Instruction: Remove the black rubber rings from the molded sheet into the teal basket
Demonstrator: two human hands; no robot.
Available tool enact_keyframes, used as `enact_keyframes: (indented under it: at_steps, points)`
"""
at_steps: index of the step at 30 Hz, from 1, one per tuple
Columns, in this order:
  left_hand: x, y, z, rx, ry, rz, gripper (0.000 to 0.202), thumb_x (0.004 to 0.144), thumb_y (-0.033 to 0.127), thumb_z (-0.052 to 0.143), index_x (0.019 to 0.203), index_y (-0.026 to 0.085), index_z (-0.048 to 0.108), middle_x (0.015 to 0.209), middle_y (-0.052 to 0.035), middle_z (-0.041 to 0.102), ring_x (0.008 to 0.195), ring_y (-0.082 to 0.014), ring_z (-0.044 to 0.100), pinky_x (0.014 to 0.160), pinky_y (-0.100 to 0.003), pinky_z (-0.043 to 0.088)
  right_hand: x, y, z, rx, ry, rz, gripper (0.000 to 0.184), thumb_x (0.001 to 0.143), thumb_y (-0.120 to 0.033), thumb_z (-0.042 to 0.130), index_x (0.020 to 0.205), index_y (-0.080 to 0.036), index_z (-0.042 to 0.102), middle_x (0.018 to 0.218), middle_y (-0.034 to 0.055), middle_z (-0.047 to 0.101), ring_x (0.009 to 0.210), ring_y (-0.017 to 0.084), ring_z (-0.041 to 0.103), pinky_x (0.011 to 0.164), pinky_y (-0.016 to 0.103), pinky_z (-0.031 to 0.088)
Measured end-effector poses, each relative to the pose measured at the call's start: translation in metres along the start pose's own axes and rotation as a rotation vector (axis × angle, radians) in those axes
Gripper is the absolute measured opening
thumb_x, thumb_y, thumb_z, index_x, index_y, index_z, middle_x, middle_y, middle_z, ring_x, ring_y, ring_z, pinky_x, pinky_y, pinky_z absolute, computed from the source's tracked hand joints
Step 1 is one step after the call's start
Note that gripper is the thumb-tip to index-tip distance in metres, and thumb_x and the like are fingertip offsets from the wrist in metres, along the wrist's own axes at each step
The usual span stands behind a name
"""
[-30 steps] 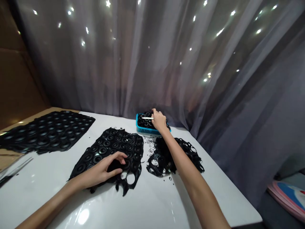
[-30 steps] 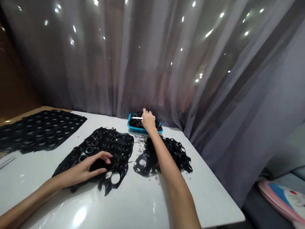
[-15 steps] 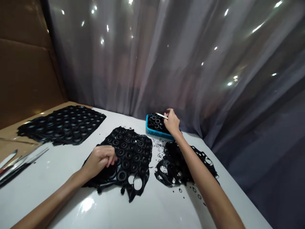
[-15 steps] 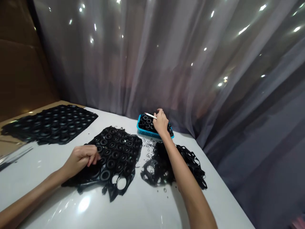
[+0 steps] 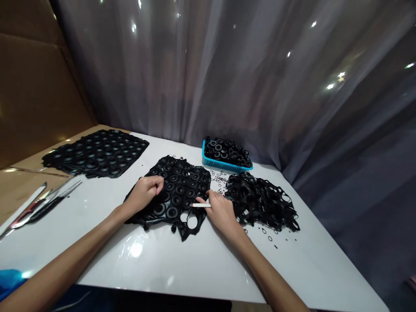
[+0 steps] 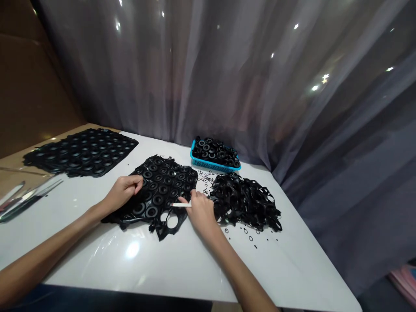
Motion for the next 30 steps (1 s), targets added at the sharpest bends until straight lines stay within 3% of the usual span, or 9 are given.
enact_keyframes:
  at_steps: [3,5,8,11,16,20,24,27,30]
  points:
    - [0.003,-0.027,0.002,0.157,-0.057,-0.099,0.014,0.085,0.026,0.049,0.095,0.022,0.058,0.094,-0.0037,0.067,0.088,-0.0245,0.062,0.084,-0.037,0.050,0.001,-0.015,0.004,-0.038,0.030,-0.071,0.027,0.111,-0.040,0.051,0.103,-0.017,0.064,0.109,0.0120,0.074,0.101,0.026,0.071,0.070,0.031,0.045]
    - [0.002,-0.053,-0.004,0.288,-0.052,-0.190,0.042,0.088,0.047,0.056,0.119,0.019,0.058,0.119,-0.0127,0.065,0.116,-0.0347,0.057,0.104,-0.050,0.047,0.001,-0.021,0.006,-0.083,0.052,-0.097,0.025,0.112,-0.033,0.047,0.103,-0.017,0.065,0.108,0.0124,0.072,0.101,0.026,0.070,0.069,0.032,0.047]
    - [-0.007,-0.093,-0.015,0.357,-0.019,-0.368,0.080,0.089,0.073,0.052,0.141,0.012,0.049,0.131,-0.0213,0.061,0.134,-0.0426,0.049,0.114,-0.059,0.040,0.000,-0.025,0.007,-0.138,0.091,-0.122,0.025,0.112,-0.029,0.046,0.102,-0.016,0.065,0.103,0.0124,0.072,0.097,0.026,0.069,0.068,0.033,0.049]
    - [-0.016,-0.110,-0.013,0.288,-0.054,-0.460,0.093,0.091,0.081,0.047,0.150,0.010,0.041,0.138,-0.0249,0.059,0.140,-0.0425,0.049,0.116,-0.058,0.041,-0.003,-0.028,0.006,-0.180,0.153,-0.149,0.022,0.111,-0.027,0.048,0.097,-0.018,0.063,0.097,0.0105,0.071,0.090,0.024,0.067,0.067,0.032,0.049]
    - [-0.013,-0.093,-0.002,0.124,-0.108,-0.358,0.083,0.093,0.075,0.056,0.152,0.020,0.038,0.148,-0.0216,0.057,0.141,-0.0393,0.053,0.117,-0.055,0.043,-0.008,-0.038,0.006,-0.278,0.241,-0.217,0.022,0.107,-0.008,0.046,0.094,-0.020,0.061,0.089,0.0077,0.068,0.085,0.023,0.062,0.066,0.032,0.049]
    - [-0.007,-0.069,-0.002,0.076,-0.072,-0.256,0.075,0.091,0.066,0.066,0.148,0.025,0.041,0.142,-0.0155,0.057,0.135,-0.0371,0.056,0.115,-0.054,0.046,-0.003,-0.029,0.001,-0.287,0.261,-0.192,0.020,0.108,-0.013,0.048,0.093,-0.020,0.059,0.091,0.0092,0.067,0.087,0.024,0.060,0.062,0.032,0.046]
    - [-0.006,-0.051,0.004,0.118,-0.066,-0.264,0.062,0.096,0.060,0.063,0.147,0.029,0.045,0.137,-0.0105,0.047,0.101,-0.0266,0.068,0.102,-0.049,0.056,0.013,-0.008,-0.003,-0.280,0.196,-0.143,0.024,0.109,-0.012,0.041,0.096,-0.018,0.060,0.098,0.0125,0.068,0.089,0.026,0.060,0.064,0.034,0.046]
    - [-0.009,-0.048,0.009,0.182,-0.074,-0.326,0.054,0.101,0.058,0.055,0.148,0.032,0.046,0.138,-0.0099,0.041,0.084,-0.0205,0.065,0.092,-0.049,0.059,0.024,0.005,-0.007,-0.244,0.152,-0.125,0.023,0.109,-0.015,0.040,0.100,-0.017,0.061,0.103,0.0153,0.069,0.094,0.028,0.059,0.069,0.036,0.045]
    - [-0.010,-0.047,0.003,0.301,-0.030,-0.344,0.053,0.102,0.056,0.055,0.148,0.029,0.048,0.133,-0.0120,0.042,0.105,-0.0302,0.062,0.100,-0.055,0.054,0.023,0.009,-0.018,-0.108,0.186,-0.137,0.025,0.111,-0.026,0.041,0.097,-0.019,0.061,0.101,0.0139,0.070,0.096,0.030,0.055,0.076,0.039,0.045]
Point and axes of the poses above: each hand's wrist, its own x-axis towards the middle knuckle, its own z-axis out of the palm, y = z × x, the point moved 10 cm from there along x, towards the middle knuckle
